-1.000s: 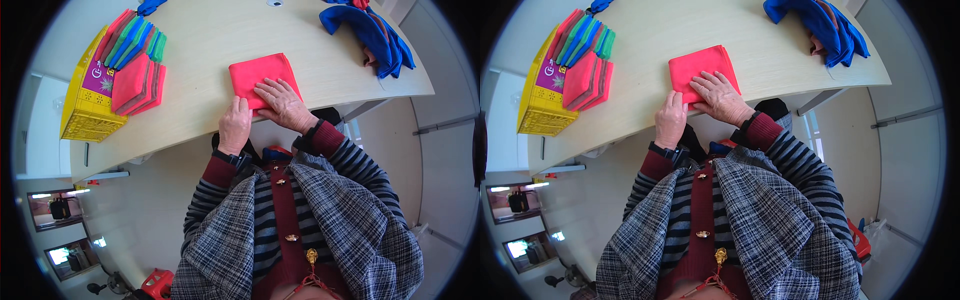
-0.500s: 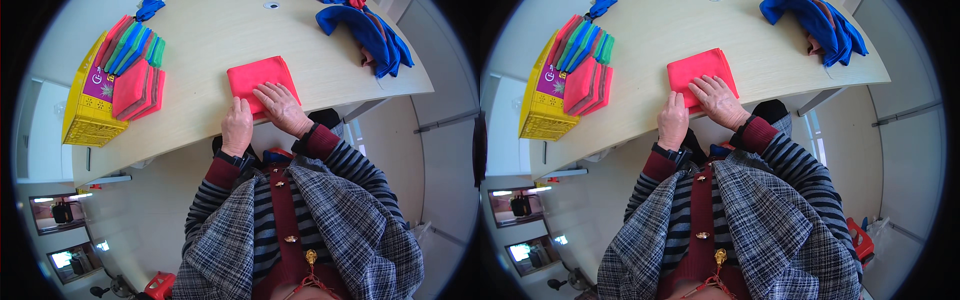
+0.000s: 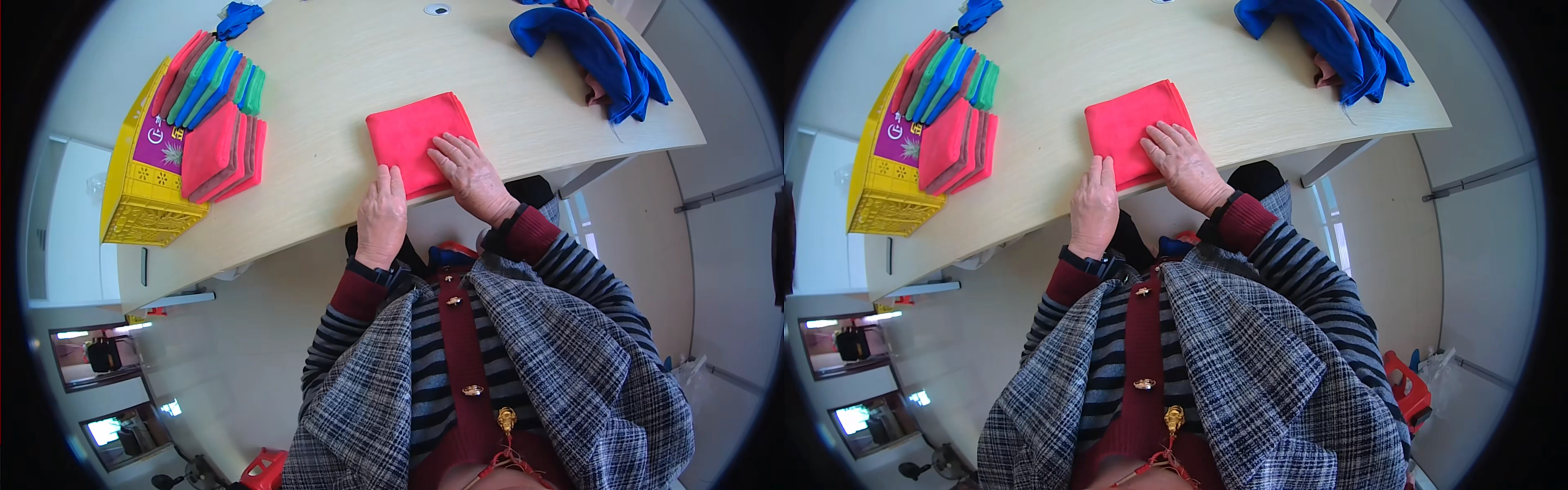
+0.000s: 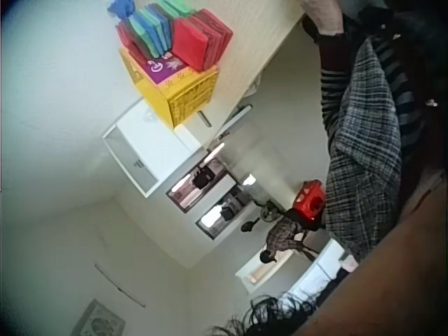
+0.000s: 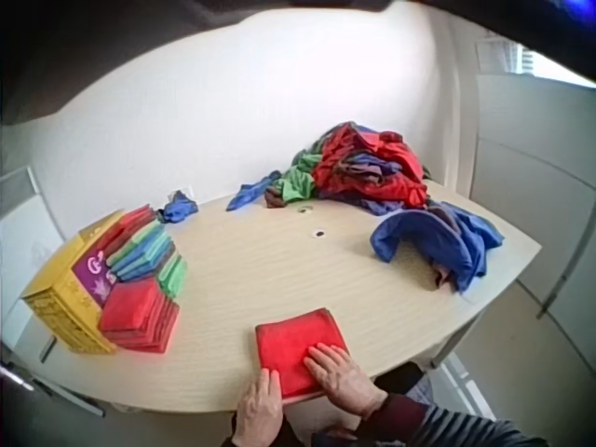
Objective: The person is folding small rectangular red cloths on a white work surface.
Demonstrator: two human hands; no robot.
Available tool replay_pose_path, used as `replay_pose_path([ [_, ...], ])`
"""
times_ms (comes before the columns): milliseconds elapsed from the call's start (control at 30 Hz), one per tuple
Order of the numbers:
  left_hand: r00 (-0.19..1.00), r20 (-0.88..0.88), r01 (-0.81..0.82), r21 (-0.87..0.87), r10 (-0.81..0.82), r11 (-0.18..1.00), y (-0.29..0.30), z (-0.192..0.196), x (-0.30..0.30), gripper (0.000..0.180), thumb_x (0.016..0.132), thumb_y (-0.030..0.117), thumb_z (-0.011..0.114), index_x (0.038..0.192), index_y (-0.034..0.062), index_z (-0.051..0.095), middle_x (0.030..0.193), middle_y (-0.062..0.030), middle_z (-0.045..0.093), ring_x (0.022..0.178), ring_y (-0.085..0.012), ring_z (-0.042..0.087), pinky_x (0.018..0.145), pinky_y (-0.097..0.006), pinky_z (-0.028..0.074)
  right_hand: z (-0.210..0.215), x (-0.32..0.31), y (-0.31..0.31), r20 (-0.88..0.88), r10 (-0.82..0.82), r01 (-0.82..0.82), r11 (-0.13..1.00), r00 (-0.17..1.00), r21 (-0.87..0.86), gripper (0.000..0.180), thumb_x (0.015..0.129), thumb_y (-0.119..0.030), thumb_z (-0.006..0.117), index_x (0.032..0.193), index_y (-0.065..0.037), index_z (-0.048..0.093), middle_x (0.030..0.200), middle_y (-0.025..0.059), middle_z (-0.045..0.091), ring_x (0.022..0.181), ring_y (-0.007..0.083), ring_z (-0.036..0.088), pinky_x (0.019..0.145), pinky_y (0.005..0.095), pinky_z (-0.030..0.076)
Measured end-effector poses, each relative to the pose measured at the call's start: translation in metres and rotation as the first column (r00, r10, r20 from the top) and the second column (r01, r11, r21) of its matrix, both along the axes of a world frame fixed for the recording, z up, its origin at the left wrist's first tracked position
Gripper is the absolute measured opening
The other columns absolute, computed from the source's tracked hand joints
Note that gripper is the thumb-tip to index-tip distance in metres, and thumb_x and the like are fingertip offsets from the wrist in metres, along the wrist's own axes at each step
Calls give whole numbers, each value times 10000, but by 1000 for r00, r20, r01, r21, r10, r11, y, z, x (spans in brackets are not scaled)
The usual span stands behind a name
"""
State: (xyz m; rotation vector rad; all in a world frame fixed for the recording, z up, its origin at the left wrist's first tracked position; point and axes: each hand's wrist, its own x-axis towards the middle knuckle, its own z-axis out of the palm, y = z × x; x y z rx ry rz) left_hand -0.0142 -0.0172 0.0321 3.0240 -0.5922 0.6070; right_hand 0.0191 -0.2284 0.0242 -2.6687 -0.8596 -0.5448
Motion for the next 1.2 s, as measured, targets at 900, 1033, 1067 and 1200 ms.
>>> replay_pose_path([
  [900, 1000, 25, -5, 175, 1, 985, -1, 4, -14, 512, 868, 75, 582, 1361, -58, 540, 1392, -216, 545, 1028, -272, 607, 895, -367, 510, 29, 26, 41, -108, -234, 243, 966, 966, 83, 584, 1022, -370, 519, 1488, -28, 442, 1559, 188, 408, 1488, 370, 308, 1211, 501, 263],
  [1033, 992, -36, 123, -28, -124, 992, 15, 20, -12, 462, 851, 73, 593, 1304, -19, 594, 1308, -196, 604, 1008, -291, 631, 890, -391, 514, 8, 39, 38, -99, -351, 342, 935, 931, -93, 698, 1028, -544, 422, 1517, -47, 418, 1584, 189, 377, 1505, 384, 266, 1225, 512, 213],
  [1067, 980, -71, 174, -137, -185, 975, 21, 26, -10, 448, 843, 67, 596, 1285, -3, 612, 1281, -189, 621, 1006, -302, 639, 892, -403, 516, 5, 40, 38, -106, -356, 348, 933, 928, -87, 698, 1028, -544, 422, 1517, -47, 418, 1584, 189, 377, 1505, 384, 266, 1225, 512, 213],
  [1200, 985, -116, 78, -355, -126, 932, 42, 57, 46, 419, 842, 31, 579, 1256, 51, 635, 1232, -201, 639, 1033, -372, 638, 917, -423, 509, 9, 39, 34, -94, -362, 349, 928, 928, -130, 705, 1030, -560, 390, 1528, -62, 412, 1600, 178, 363, 1506, 376, 270, 1235, 507, 182],
])
